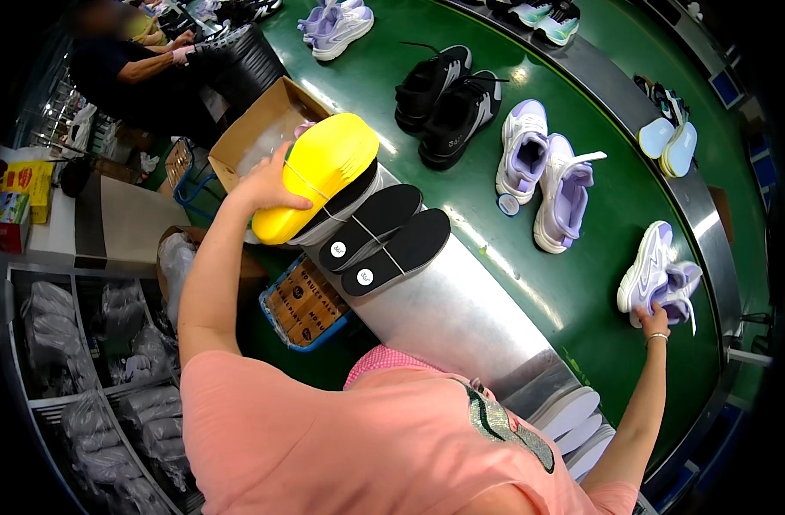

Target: The person sorts shoes by taking pairs from a box and placing them onto a conveyor belt workstation, occasionally adding insoles into the shoes.

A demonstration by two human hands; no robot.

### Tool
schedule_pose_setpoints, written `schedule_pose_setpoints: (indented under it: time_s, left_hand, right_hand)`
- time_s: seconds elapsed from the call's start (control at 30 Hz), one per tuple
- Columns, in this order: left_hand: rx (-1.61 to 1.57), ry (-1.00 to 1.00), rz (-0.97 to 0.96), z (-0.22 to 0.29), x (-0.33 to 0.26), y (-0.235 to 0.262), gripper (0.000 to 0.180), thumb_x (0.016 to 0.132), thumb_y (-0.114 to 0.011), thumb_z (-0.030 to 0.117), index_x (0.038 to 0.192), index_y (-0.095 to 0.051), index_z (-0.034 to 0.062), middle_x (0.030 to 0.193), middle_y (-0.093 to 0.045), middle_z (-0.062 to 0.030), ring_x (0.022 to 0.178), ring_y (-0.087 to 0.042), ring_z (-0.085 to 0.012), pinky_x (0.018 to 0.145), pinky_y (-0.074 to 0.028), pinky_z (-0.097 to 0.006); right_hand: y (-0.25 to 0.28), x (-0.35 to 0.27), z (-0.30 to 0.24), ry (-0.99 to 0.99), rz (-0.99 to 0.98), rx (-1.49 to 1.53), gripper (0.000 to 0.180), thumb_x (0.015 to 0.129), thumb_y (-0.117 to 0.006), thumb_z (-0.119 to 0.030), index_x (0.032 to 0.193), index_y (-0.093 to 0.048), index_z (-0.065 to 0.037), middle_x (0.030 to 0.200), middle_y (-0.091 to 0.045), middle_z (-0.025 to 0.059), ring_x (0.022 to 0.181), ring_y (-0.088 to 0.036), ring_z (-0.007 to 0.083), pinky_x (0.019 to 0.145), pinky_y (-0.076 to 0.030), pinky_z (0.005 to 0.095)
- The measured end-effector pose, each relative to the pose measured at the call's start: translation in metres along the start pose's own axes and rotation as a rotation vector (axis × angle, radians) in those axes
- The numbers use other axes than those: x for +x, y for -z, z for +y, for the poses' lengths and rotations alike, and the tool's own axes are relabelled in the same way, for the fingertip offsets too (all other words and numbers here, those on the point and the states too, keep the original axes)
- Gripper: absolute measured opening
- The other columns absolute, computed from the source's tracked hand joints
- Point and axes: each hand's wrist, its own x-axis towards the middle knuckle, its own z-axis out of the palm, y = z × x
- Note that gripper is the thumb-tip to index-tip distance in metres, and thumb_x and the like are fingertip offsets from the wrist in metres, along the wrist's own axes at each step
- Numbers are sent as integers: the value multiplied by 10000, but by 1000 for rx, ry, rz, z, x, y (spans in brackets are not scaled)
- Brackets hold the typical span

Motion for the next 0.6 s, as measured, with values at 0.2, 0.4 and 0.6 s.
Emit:
schedule_pose_setpoints:
  time_s: [0.2,0.4,0.6]
  left_hand:
    - [-501,-313,22,-54,16,-9,928,560,-705,185,1280,-137,39,1247,-299,-155,1157,-295,-254,942,-264,-322]
    - [-1470,-463,-201,2,-29,45,785,612,-658,181,1250,-228,23,1180,-410,-141,1058,-446,-274,879,-385,-356]
    - [-1389,-693,-488,225,47,64,632,707,-558,265,1226,-284,32,1166,-418,-145,1013,-475,-259,845,-414,-355]
  right_hand:
    - [23,-36,-18,163,83,-106,439,596,-628,-453,869,-585,-112,909,-564,86,875,-526,263,697,-409,382]
    - [23,-36,-27,107,47,20,459,588,-619,-486,927,-600,-178,968,-537,83,946,-475,225,826,-276,375]
    - [27,-41,-6,157,-38,-152,451,644,-541,-528,956,-600,-208,970,-549,130,966,-463,227,834,-252,409]
